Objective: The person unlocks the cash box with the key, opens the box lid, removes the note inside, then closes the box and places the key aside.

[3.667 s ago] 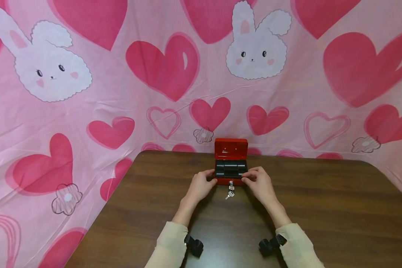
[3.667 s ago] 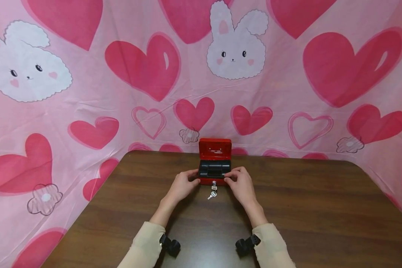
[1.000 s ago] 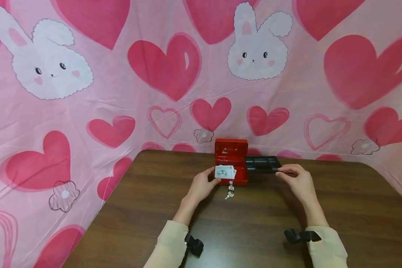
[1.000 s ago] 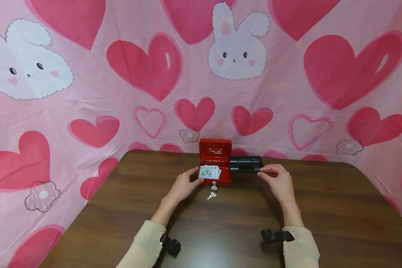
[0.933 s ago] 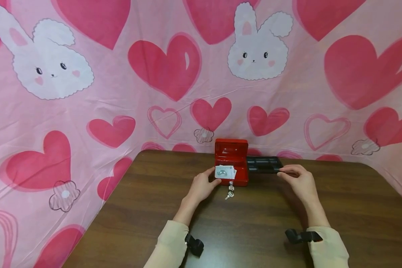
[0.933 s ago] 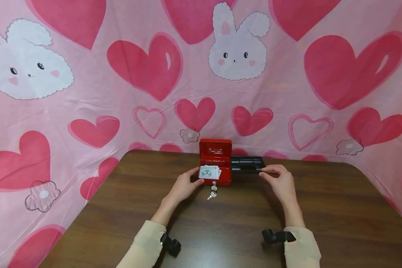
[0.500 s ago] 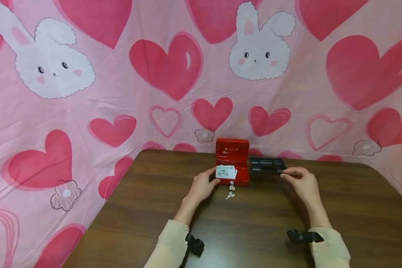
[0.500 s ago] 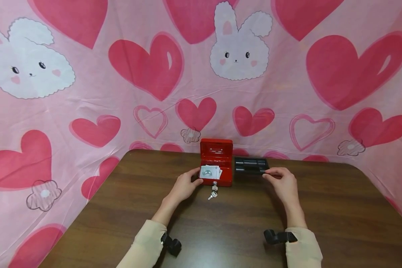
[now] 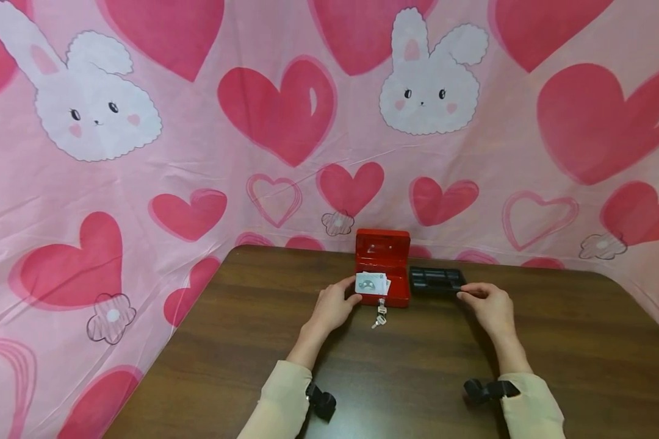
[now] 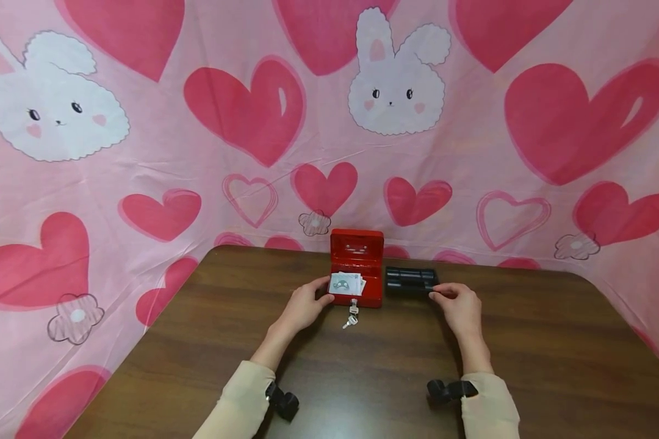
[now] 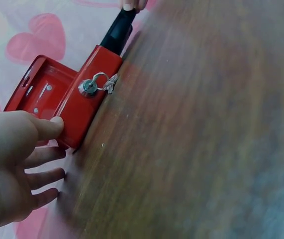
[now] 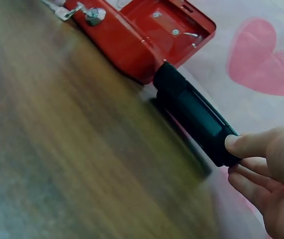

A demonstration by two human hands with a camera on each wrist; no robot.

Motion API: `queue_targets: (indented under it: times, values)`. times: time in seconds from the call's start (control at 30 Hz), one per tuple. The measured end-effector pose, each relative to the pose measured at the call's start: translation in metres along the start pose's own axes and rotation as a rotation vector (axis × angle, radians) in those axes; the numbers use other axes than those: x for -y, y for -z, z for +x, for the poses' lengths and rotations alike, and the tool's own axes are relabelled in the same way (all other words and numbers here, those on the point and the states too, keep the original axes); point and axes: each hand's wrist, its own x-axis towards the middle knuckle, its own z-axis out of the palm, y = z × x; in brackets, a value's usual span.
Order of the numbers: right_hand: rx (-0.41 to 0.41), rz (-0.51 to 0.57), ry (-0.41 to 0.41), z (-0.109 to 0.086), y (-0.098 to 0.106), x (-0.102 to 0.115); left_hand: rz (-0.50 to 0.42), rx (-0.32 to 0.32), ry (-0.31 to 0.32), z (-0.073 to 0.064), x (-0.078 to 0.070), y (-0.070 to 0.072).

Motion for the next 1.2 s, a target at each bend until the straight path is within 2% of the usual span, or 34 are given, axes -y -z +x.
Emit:
queue_targets:
  times: [0.33, 0.73, 1.03, 1.2]
  values:
    - [0.027, 0.003, -0.018, -0.002, -0.007, -0.003, -0.018, 0.013, 0.02, 0.0, -0.001, -0.001]
    - [0.062, -0.004, 0.016, -0.002, -0.012, 0.001, -0.023, 0.011, 0.02, 0.0, -0.001, 0.0]
    - [0.013, 0.043, 0.017, -0.002, -0.009, 0.009, -0.013, 0.004, 0.017, 0.0, 0.001, -0.001]
    - [0.021, 0.046, 0.015, -0.001, -0.007, 0.014, -0.011, 0.008, 0.013, 0.0, 0.0, -0.001]
